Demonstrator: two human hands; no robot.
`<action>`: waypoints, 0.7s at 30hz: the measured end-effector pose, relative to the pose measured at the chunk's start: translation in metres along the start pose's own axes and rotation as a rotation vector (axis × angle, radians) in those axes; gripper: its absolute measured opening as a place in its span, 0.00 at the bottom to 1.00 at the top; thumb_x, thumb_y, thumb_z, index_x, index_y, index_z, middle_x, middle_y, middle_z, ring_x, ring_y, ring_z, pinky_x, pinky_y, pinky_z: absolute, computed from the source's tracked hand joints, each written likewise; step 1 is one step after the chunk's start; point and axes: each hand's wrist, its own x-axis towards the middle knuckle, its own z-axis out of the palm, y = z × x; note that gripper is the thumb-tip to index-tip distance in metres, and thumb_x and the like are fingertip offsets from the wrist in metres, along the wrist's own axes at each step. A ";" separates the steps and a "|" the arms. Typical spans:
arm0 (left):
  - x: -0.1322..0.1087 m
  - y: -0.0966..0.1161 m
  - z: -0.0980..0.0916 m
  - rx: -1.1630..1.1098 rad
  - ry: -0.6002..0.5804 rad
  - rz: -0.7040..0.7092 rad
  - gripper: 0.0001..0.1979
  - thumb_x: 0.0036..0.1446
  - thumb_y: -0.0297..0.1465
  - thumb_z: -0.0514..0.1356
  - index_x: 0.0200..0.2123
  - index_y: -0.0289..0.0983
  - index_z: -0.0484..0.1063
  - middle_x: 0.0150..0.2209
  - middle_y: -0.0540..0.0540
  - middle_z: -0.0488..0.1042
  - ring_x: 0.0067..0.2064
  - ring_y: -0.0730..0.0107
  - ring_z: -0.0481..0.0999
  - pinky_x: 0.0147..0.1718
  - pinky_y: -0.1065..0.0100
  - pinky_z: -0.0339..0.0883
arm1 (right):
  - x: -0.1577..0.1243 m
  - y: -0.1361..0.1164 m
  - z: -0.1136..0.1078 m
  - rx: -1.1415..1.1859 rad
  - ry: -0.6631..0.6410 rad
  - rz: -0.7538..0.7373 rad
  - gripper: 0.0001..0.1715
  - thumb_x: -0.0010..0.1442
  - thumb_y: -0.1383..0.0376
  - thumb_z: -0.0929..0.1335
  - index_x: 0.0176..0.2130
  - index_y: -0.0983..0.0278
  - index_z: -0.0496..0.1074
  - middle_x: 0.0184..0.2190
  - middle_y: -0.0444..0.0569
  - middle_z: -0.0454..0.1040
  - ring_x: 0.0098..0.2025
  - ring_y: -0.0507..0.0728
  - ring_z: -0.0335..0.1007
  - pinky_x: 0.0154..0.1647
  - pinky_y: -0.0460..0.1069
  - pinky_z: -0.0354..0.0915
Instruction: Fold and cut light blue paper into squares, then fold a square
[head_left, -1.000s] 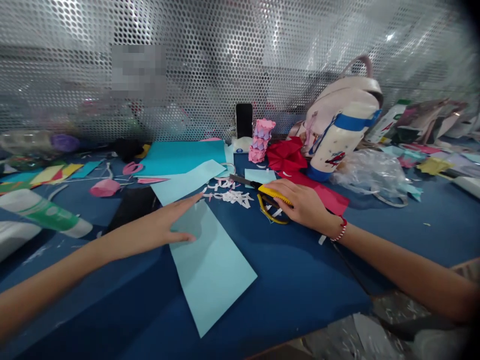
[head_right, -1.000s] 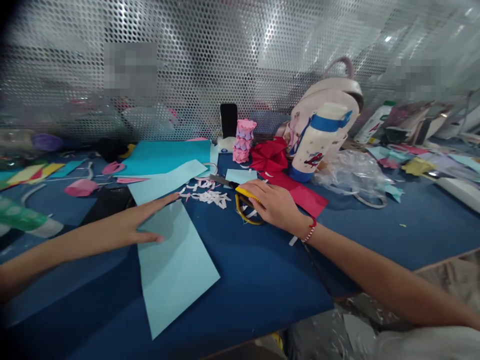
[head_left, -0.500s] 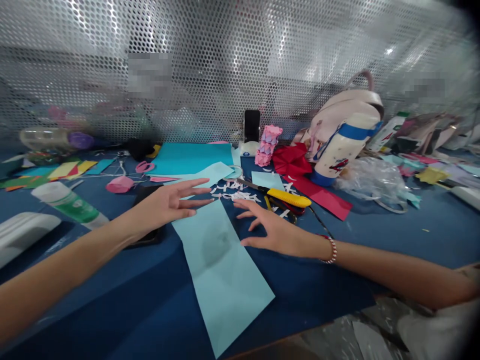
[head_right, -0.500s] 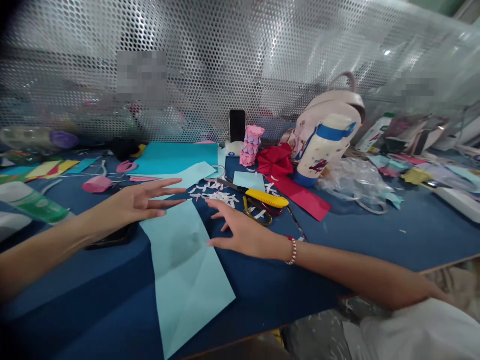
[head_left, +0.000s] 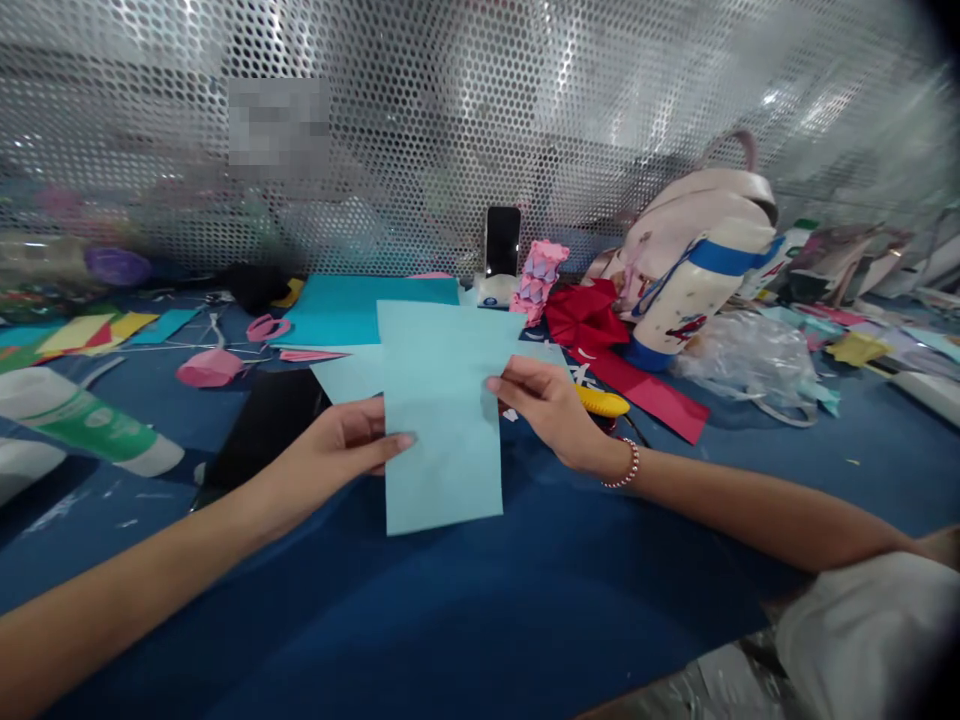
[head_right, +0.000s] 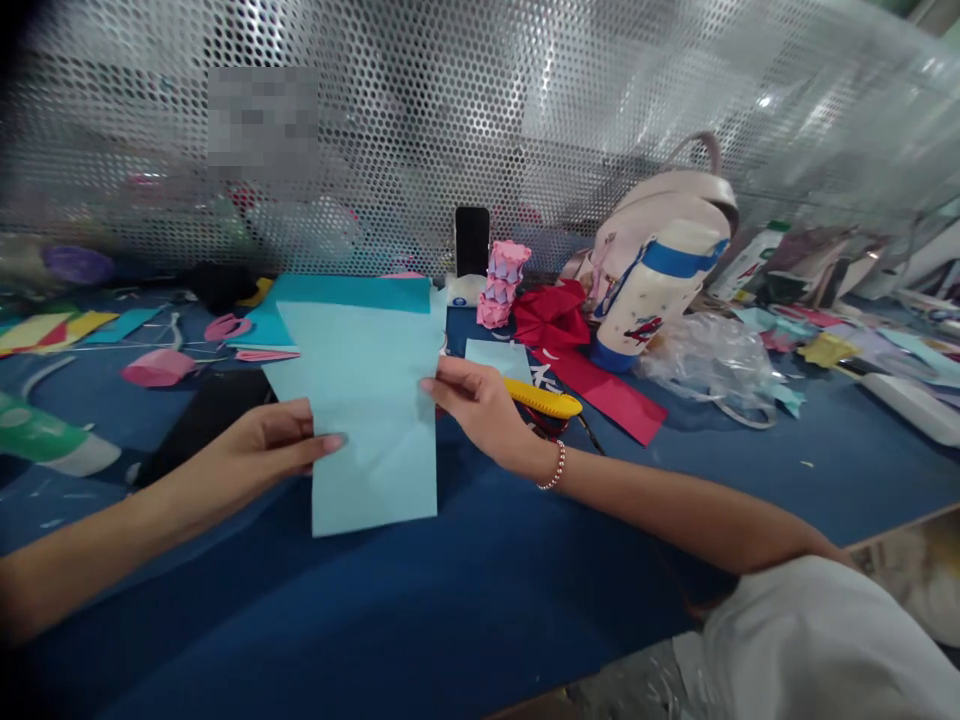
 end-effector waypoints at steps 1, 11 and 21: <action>-0.002 -0.003 0.002 -0.016 0.004 -0.029 0.20 0.61 0.53 0.76 0.46 0.45 0.88 0.43 0.43 0.91 0.43 0.55 0.91 0.42 0.60 0.87 | -0.002 -0.001 0.000 -0.002 -0.005 0.000 0.29 0.69 0.42 0.75 0.30 0.58 0.69 0.28 0.43 0.69 0.31 0.54 0.65 0.36 0.52 0.71; -0.012 -0.008 -0.005 0.032 0.067 -0.121 0.15 0.64 0.53 0.71 0.47 0.55 0.90 0.45 0.47 0.91 0.43 0.55 0.90 0.37 0.66 0.85 | -0.012 -0.008 -0.014 0.167 -0.328 -0.072 0.20 0.76 0.65 0.65 0.45 0.57 0.88 0.69 0.50 0.79 0.65 0.62 0.79 0.55 0.56 0.78; -0.029 -0.022 0.009 0.375 0.041 0.157 0.18 0.77 0.44 0.57 0.62 0.62 0.83 0.61 0.54 0.87 0.60 0.55 0.88 0.58 0.63 0.82 | -0.014 -0.009 -0.005 0.008 -0.399 0.283 0.25 0.67 0.46 0.78 0.42 0.67 0.87 0.35 0.49 0.85 0.36 0.55 0.74 0.36 0.48 0.67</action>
